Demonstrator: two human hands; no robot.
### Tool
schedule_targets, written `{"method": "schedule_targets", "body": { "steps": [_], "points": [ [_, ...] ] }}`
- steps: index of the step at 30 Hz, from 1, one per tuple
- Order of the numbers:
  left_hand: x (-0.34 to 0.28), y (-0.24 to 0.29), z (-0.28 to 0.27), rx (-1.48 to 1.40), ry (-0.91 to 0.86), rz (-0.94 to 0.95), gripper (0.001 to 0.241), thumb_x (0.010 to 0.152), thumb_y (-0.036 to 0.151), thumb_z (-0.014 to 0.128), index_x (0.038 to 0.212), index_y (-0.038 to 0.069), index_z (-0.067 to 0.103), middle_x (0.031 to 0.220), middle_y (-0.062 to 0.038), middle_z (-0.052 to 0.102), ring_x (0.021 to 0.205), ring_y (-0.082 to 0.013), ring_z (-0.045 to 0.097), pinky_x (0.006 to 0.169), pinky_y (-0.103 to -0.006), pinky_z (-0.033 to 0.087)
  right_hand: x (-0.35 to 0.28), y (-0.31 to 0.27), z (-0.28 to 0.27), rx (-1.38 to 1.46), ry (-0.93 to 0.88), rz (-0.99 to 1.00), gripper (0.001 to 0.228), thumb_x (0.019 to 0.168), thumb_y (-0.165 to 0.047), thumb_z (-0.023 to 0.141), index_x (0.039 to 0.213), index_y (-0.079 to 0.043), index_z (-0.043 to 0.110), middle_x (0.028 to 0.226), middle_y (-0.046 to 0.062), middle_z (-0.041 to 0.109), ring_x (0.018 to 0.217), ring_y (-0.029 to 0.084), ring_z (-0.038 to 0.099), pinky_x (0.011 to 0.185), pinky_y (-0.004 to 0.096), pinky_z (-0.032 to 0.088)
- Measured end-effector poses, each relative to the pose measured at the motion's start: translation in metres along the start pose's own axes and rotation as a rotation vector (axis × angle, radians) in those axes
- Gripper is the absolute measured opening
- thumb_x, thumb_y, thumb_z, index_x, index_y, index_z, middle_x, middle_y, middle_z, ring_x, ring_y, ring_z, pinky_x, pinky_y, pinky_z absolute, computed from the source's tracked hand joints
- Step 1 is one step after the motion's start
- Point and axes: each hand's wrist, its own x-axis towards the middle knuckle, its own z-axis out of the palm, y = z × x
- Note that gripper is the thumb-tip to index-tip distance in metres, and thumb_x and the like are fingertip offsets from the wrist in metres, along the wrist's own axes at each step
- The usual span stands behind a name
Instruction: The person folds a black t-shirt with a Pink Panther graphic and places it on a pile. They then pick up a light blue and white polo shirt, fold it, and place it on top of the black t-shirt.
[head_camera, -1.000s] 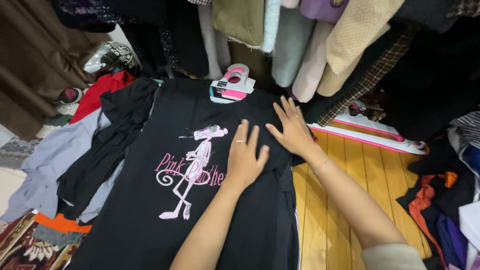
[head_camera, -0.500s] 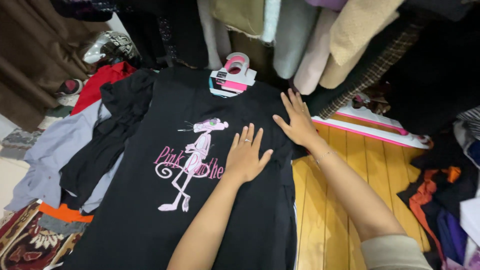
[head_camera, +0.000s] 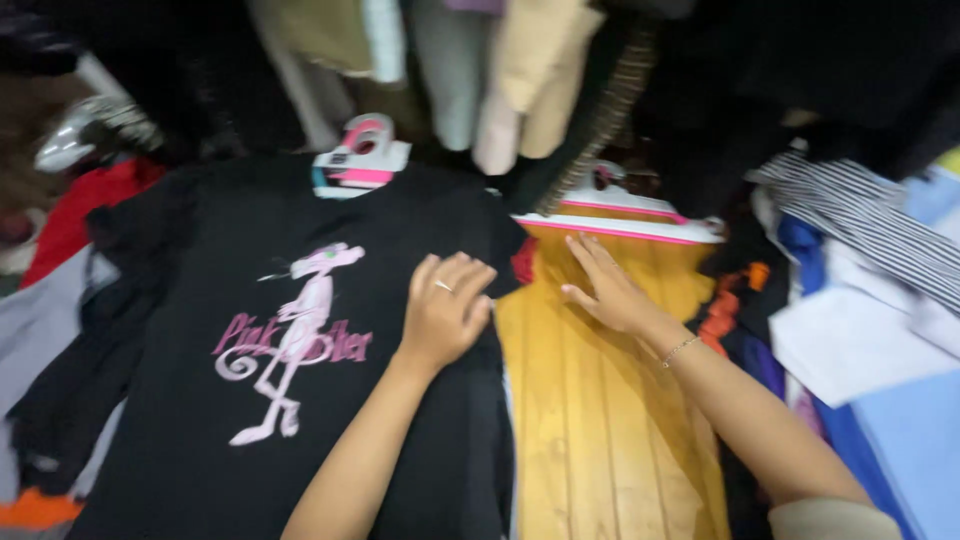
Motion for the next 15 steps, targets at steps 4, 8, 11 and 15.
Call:
{"method": "schedule_targets", "body": {
  "steps": [4, 8, 11, 15],
  "points": [
    [0.028, 0.071, 0.038, -0.267, -0.051, 0.225, 0.034, 0.100, 0.042, 0.057, 0.120, 0.019, 0.071, 0.119, -0.005, 0.071, 0.118, -0.0243, 0.065, 0.103, -0.0441, 0.048, -0.033, 0.052, -0.025, -0.214, 0.009, 0.040, 0.087, 0.092, -0.038, 0.069, 0.165, -0.024, 0.025, 0.169, 0.015, 0.023, 0.154, 0.037, 0.026, 0.120, 0.051, 0.034],
    [0.053, 0.130, 0.076, -0.403, -0.092, 0.383, 0.032, 0.102, 0.040, 0.055, 0.116, 0.016, 0.071, 0.119, -0.007, 0.069, 0.114, -0.0261, 0.066, 0.093, -0.0406, 0.053, -0.075, 0.066, -0.080, -0.317, 0.130, 0.019, 0.078, 0.089, -0.032, 0.072, 0.157, -0.016, 0.037, 0.155, 0.023, 0.040, 0.146, 0.043, 0.039, 0.117, 0.052, 0.038],
    [0.074, 0.172, 0.098, -0.483, -0.127, 0.427, 0.030, 0.104, 0.039, 0.054, 0.113, 0.016, 0.071, 0.114, -0.007, 0.069, 0.108, -0.0260, 0.068, 0.086, -0.0387, 0.054, -0.109, 0.087, -0.116, -0.378, 0.243, 0.040, 0.074, 0.085, -0.029, 0.075, 0.151, -0.009, 0.047, 0.144, 0.026, 0.050, 0.137, 0.046, 0.050, 0.112, 0.052, 0.043],
    [0.084, 0.217, 0.150, -0.611, -0.218, 0.403, 0.032, 0.105, 0.040, 0.049, 0.114, 0.017, 0.070, 0.113, -0.006, 0.069, 0.103, -0.0255, 0.070, 0.081, -0.0380, 0.056, -0.164, 0.146, -0.147, -0.458, 0.368, 0.177, 0.066, 0.086, -0.030, 0.074, 0.147, -0.013, 0.055, 0.138, 0.023, 0.057, 0.131, 0.044, 0.057, 0.103, 0.054, 0.051]
  ]
}}
